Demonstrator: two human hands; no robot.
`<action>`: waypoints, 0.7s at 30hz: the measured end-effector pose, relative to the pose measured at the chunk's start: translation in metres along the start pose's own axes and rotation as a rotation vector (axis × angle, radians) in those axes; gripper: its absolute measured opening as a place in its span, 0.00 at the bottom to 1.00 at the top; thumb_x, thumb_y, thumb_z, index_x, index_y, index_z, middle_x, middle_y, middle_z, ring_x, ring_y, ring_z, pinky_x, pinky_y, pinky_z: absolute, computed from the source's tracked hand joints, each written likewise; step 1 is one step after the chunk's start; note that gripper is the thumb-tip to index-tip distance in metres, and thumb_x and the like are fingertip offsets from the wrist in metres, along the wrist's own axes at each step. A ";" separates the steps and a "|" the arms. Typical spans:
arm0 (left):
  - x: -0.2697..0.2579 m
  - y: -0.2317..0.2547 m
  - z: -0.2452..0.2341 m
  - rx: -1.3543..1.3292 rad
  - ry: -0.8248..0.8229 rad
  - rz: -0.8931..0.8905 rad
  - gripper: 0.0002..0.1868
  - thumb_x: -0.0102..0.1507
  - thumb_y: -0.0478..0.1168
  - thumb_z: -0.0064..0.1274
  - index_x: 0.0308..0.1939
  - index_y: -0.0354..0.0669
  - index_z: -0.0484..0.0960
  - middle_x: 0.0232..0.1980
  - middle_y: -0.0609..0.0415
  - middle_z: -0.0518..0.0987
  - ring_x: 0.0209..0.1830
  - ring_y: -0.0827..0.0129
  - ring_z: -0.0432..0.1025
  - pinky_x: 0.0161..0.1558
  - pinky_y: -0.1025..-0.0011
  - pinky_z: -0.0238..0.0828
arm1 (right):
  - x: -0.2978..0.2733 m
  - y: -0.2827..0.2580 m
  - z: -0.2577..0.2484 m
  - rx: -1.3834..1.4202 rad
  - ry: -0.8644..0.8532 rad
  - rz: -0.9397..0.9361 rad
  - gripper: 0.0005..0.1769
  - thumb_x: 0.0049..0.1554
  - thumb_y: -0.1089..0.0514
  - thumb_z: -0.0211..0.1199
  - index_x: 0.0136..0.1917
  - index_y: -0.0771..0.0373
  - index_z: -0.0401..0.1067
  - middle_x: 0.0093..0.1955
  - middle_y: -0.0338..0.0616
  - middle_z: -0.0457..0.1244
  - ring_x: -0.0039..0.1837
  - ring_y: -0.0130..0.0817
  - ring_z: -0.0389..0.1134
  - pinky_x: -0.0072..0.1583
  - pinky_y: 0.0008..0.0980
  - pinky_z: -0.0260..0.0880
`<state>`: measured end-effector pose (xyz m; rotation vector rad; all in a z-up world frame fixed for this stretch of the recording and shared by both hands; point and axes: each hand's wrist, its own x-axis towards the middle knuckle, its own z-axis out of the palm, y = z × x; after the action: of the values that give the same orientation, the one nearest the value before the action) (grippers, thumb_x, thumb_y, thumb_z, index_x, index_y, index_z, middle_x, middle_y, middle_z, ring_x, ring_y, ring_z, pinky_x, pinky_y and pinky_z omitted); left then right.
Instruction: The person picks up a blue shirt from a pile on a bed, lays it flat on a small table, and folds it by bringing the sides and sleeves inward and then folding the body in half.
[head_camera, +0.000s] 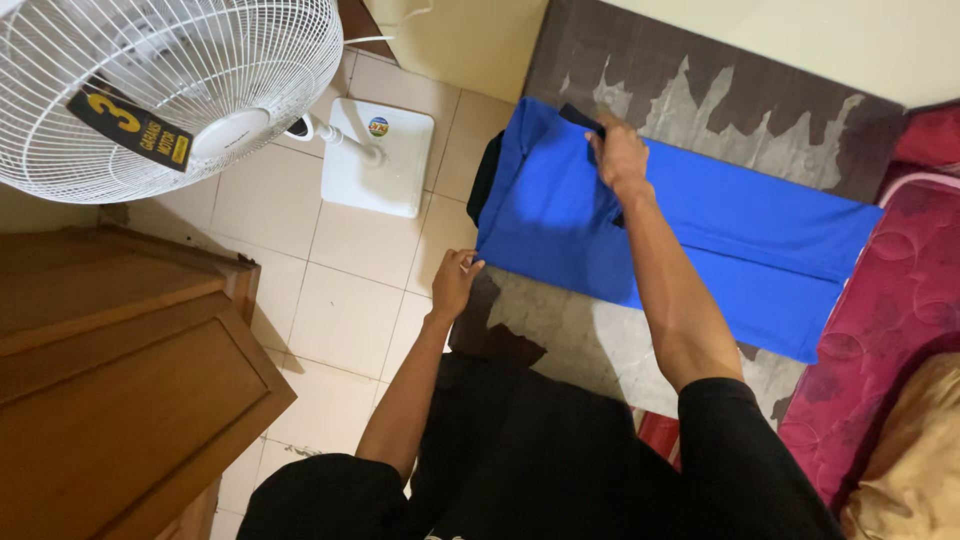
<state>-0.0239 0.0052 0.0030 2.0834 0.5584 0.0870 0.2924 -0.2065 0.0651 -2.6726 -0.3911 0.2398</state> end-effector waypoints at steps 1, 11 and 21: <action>0.001 0.001 0.000 0.000 0.000 0.000 0.15 0.62 0.46 0.61 0.50 0.43 0.84 0.39 0.53 0.74 0.34 0.63 0.73 0.40 0.66 0.71 | 0.000 -0.001 0.000 0.000 -0.028 0.049 0.22 0.61 0.48 0.66 0.66 0.55 0.71 0.62 0.55 0.67 0.62 0.59 0.67 0.60 0.54 0.66; 0.017 0.030 0.001 0.289 0.011 -0.155 0.17 0.64 0.53 0.63 0.40 0.43 0.84 0.34 0.48 0.81 0.35 0.54 0.75 0.37 0.57 0.69 | 0.000 -0.003 -0.009 -0.046 0.033 -0.011 0.16 0.62 0.52 0.63 0.61 0.56 0.72 0.64 0.51 0.66 0.60 0.60 0.68 0.57 0.57 0.66; 0.017 0.023 -0.005 0.180 -0.021 -0.225 0.15 0.63 0.53 0.61 0.42 0.47 0.83 0.29 0.51 0.77 0.29 0.58 0.73 0.35 0.58 0.68 | 0.004 -0.001 -0.010 0.059 0.118 -0.007 0.13 0.63 0.52 0.64 0.58 0.59 0.72 0.59 0.52 0.68 0.59 0.61 0.68 0.58 0.55 0.67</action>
<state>-0.0021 0.0062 0.0219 2.1763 0.8092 -0.1189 0.2986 -0.2086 0.0738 -2.6111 -0.3514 0.0896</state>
